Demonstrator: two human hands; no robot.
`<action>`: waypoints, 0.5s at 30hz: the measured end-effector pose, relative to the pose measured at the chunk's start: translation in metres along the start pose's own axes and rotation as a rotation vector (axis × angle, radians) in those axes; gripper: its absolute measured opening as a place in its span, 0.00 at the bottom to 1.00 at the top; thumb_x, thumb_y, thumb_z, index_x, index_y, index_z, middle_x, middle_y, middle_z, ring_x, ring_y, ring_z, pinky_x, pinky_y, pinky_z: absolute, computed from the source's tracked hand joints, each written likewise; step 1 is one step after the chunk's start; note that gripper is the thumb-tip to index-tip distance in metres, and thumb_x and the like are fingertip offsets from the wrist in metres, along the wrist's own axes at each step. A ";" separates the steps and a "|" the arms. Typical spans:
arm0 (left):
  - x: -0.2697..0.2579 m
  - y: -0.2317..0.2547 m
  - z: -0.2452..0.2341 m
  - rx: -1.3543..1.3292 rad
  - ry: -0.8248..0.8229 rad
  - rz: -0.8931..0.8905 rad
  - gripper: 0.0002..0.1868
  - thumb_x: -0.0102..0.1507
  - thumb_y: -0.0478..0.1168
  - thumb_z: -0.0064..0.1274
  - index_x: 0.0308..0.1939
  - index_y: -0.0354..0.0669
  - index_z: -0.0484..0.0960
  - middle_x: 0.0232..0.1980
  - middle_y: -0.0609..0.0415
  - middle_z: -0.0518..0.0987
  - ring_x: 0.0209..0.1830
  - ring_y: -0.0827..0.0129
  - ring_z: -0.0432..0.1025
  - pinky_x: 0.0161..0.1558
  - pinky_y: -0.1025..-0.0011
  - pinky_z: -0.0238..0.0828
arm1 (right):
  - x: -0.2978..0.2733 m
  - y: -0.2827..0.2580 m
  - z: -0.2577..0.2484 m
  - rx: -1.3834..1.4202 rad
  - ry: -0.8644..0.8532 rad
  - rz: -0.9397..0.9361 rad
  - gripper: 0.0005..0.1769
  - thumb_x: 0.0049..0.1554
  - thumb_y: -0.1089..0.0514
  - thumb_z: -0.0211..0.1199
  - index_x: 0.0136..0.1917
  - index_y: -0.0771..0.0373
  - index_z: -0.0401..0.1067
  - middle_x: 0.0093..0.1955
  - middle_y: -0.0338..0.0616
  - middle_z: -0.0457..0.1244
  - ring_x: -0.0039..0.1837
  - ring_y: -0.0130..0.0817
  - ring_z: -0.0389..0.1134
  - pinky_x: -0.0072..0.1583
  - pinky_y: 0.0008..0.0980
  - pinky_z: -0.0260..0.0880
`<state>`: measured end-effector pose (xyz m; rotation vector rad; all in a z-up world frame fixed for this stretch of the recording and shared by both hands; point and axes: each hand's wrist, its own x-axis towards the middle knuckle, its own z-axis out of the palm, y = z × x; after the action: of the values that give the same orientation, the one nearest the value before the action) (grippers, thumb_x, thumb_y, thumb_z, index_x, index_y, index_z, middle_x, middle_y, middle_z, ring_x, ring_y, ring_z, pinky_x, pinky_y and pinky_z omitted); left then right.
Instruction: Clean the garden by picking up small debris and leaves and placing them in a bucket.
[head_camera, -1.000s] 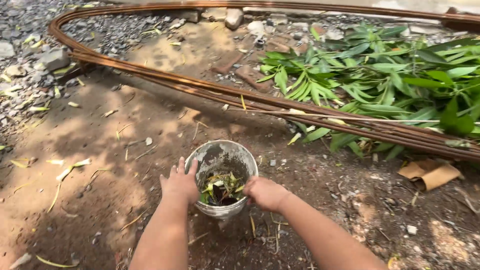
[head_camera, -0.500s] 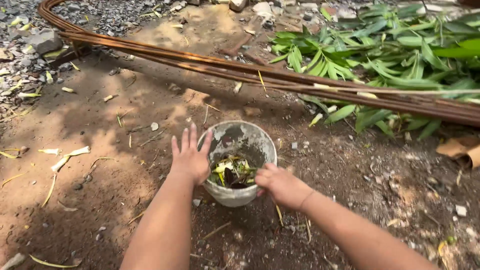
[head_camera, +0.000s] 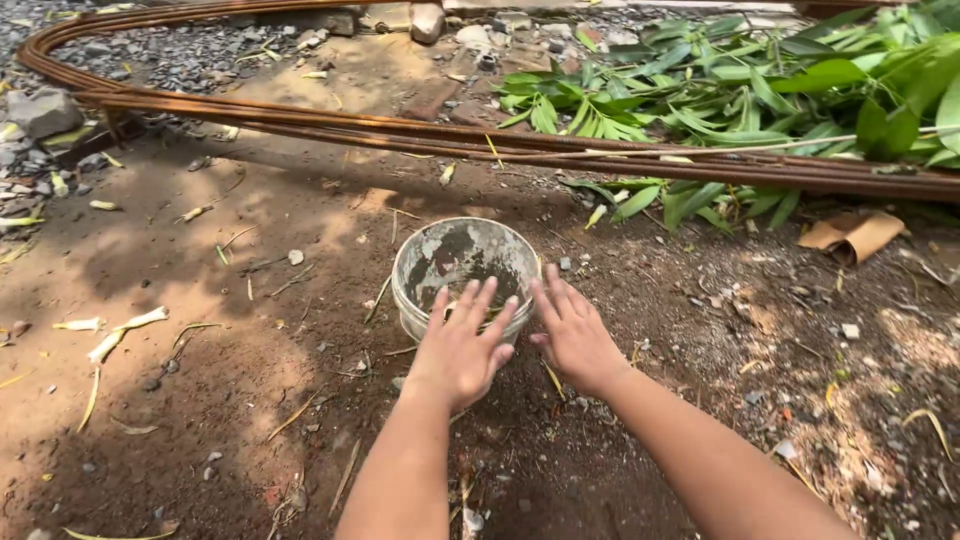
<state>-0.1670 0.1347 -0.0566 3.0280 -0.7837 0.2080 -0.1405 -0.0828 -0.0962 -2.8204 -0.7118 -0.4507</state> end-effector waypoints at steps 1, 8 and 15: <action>-0.007 0.002 0.006 -0.004 -0.002 0.012 0.33 0.70 0.59 0.23 0.79 0.62 0.48 0.83 0.52 0.38 0.82 0.58 0.32 0.76 0.48 0.20 | -0.008 0.005 0.006 -0.004 -0.001 0.012 0.44 0.61 0.47 0.55 0.83 0.59 0.40 0.85 0.61 0.34 0.81 0.57 0.43 0.76 0.53 0.45; -0.027 0.004 0.047 0.065 -0.165 0.501 0.31 0.69 0.54 0.36 0.77 0.56 0.57 0.85 0.50 0.45 0.83 0.58 0.37 0.78 0.58 0.30 | -0.051 0.029 0.006 -0.109 -0.576 0.248 0.40 0.67 0.42 0.45 0.85 0.41 0.29 0.87 0.55 0.28 0.86 0.53 0.32 0.80 0.53 0.36; -0.028 0.017 0.040 -0.113 -0.722 -0.100 0.24 0.69 0.52 0.49 0.67 0.51 0.77 0.63 0.49 0.79 0.65 0.56 0.73 0.67 0.58 0.70 | -0.068 0.002 -0.017 -0.065 -0.954 0.334 0.32 0.68 0.39 0.40 0.83 0.24 0.39 0.88 0.53 0.29 0.87 0.52 0.29 0.83 0.54 0.30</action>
<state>-0.1942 0.1317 -0.1002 2.9966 -0.6112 -0.9368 -0.2010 -0.1178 -0.1039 -3.0244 -0.3153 0.9942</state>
